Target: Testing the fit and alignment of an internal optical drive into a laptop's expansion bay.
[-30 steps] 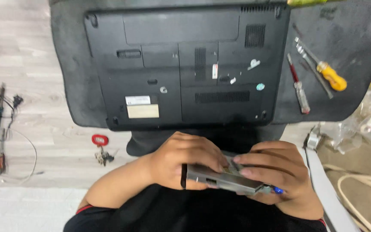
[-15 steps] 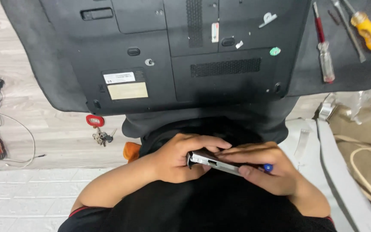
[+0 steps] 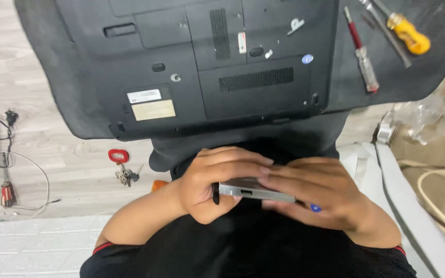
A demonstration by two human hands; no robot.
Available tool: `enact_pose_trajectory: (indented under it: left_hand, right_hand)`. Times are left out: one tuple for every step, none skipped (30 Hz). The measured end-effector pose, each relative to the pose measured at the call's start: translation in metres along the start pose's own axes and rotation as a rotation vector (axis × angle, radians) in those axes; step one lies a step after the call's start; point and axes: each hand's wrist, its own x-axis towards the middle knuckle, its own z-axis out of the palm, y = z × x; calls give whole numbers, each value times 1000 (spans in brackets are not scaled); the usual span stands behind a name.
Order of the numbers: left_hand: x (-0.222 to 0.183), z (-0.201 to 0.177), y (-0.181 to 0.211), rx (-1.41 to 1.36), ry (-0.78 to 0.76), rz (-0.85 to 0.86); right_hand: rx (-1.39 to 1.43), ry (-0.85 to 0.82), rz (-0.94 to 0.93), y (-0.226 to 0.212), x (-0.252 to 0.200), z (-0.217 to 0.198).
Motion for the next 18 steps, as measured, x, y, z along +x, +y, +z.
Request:
enact_pose_trajectory:
  left_hand:
    - [7, -5, 5, 12, 2, 14]
    - [15, -10, 10, 117, -2, 120]
    - [23, -15, 15, 223, -7, 227]
    - [23, -17, 18, 232, -7, 242]
    - [23, -19, 21, 277, 112, 198]
    - [23, -22, 23, 321, 232, 154]
    - [25, -23, 31, 329, 235, 171]
    - [26, -24, 37, -83, 185, 40]
    - [28, -25, 42, -492, 119, -94]
    - [31, -28, 44, -487, 118, -87]
    - [33, -31, 44, -877, 85, -259]
    - [34, -34, 44, -1267, 52, -441]
    - [36, -35, 45, -1264, 55, -438]
    - [37, -35, 47, -1095, 121, -462]
    - [38, -35, 48, -926, 185, -482]
    - [34, -35, 42, -925, 185, -486]
    - [30, -33, 36, -793, 198, -463]
    - [27, -33, 29, -664, 203, -439]
  right_hand:
    - [-10, 2, -16, -3, 3, -6]
    - [-133, 40, -152, -6, 7, -12]
    - [-257, 77, -287, -8, 10, -19]
    - [-269, 81, -300, -16, 12, -26]
    - [-366, 91, -349, -25, 14, -33]
    - [-464, 103, -400, -32, 17, -41]
    - [-476, 107, -415, -34, 12, -47]
    - [-559, 66, -441, -34, 7, -52]
    - [-642, 25, -466, -34, 2, -57]
    - [-647, 28, -473, -31, 7, -57]
    - [-751, 51, -542, -28, 11, -56]
    - [-850, 72, -609, -24, 15, -54]
    - [-848, 73, -614, -16, 24, -52]
    - [-839, 108, -679, -9, 31, -49]
    - [-828, 144, -744, 0, 38, -46]
    - [-825, 147, -741, 1, 37, -47]
    - [-786, 128, -676, 4, 35, -49]
    - [-751, 110, -606, 7, 32, -51]
